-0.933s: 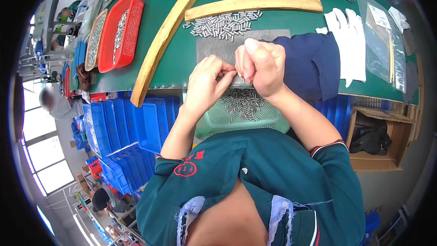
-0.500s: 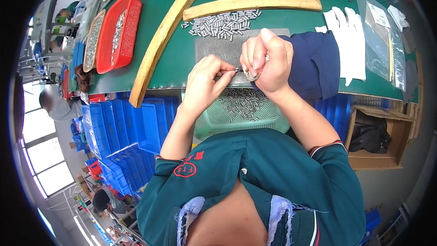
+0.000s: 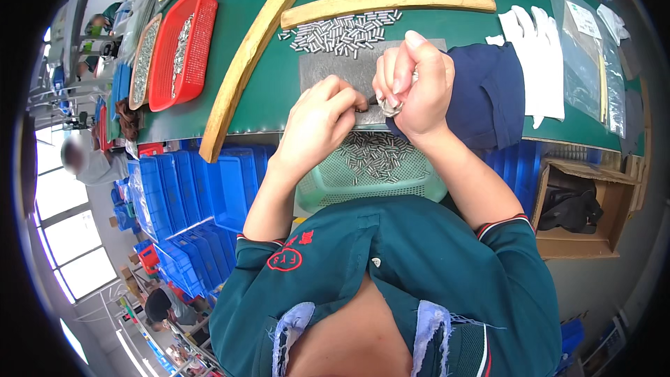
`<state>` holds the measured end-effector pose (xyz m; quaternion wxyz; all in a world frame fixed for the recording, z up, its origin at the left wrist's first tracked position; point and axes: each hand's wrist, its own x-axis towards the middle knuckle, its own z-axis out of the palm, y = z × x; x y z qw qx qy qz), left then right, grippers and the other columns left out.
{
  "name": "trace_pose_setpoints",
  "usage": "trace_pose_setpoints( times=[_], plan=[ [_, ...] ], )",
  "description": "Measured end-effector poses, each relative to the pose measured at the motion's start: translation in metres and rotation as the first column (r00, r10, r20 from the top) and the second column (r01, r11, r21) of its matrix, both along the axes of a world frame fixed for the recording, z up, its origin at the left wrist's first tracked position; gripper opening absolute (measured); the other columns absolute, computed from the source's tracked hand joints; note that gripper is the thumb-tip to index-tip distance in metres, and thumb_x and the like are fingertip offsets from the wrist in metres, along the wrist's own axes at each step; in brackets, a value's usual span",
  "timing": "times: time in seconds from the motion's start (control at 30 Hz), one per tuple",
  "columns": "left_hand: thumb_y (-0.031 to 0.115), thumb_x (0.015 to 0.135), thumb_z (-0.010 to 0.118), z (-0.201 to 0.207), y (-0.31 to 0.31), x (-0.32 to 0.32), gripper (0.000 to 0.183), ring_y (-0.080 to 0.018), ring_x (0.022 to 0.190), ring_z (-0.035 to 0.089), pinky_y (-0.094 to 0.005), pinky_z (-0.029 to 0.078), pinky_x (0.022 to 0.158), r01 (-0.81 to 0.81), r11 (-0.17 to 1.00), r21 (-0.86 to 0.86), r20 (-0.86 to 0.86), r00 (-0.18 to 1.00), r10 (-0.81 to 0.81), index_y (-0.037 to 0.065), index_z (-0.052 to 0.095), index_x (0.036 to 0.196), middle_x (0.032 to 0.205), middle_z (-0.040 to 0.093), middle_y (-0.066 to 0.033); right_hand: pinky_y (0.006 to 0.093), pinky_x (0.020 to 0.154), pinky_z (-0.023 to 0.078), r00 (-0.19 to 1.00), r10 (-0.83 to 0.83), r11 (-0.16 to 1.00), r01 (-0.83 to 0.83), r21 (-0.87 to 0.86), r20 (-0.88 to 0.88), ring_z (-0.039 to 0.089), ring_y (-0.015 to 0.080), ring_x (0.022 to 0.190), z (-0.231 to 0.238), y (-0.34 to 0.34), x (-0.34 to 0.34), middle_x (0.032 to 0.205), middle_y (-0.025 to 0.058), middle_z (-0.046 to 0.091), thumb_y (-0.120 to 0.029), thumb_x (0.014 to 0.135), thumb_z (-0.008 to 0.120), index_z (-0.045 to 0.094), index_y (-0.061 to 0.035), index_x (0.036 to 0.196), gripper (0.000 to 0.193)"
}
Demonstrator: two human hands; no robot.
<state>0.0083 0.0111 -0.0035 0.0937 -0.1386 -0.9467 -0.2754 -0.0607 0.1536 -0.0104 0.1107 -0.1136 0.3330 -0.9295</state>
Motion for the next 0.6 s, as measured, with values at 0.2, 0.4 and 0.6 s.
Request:
trace_pose_setpoints(
  times=[0.2,0.4,0.6],
  plan=[
    [0.006,0.073,0.063,-0.006,0.004,0.009,0.009,-0.0251,0.074,0.055,-0.0335,0.044,0.067,-0.114,0.987,0.116,-0.022,0.993,0.117,0.005,0.058,0.081,0.076,0.054,-0.0078,0.0271,0.038,0.033,0.996,0.081,0.997,-0.081,-0.008,-0.033,0.032,0.0120,0.033,-0.001,0.001,0.001,0.038,0.0049,0.034,-0.023,0.092,0.034,0.034,-0.0087,0.046,0.048],
    [0.007,0.071,0.068,-0.007,0.007,0.008,0.011,-0.0217,0.068,0.053,-0.0324,0.043,0.061,-0.165,0.985,0.048,0.003,0.986,0.165,0.006,0.059,0.077,0.071,0.054,-0.0059,0.0264,0.038,0.033,0.988,0.139,0.989,-0.142,-0.045,-0.065,0.033,0.0113,0.033,-0.002,0.000,0.000,0.039,0.0041,0.036,-0.021,0.092,0.034,0.036,-0.0083,0.046,0.047],
    [0.007,0.070,0.070,-0.013,0.004,0.009,0.011,-0.0207,0.065,0.052,-0.0315,0.042,0.060,-0.179,0.977,0.115,-0.004,0.983,0.181,0.005,0.059,0.074,0.069,0.054,-0.0052,0.0260,0.038,0.032,0.988,0.147,0.985,-0.151,-0.079,-0.054,0.032,0.0112,0.033,-0.003,0.000,0.000,0.039,0.0038,0.036,-0.021,0.092,0.034,0.036,-0.0080,0.046,0.047]
  ],
)
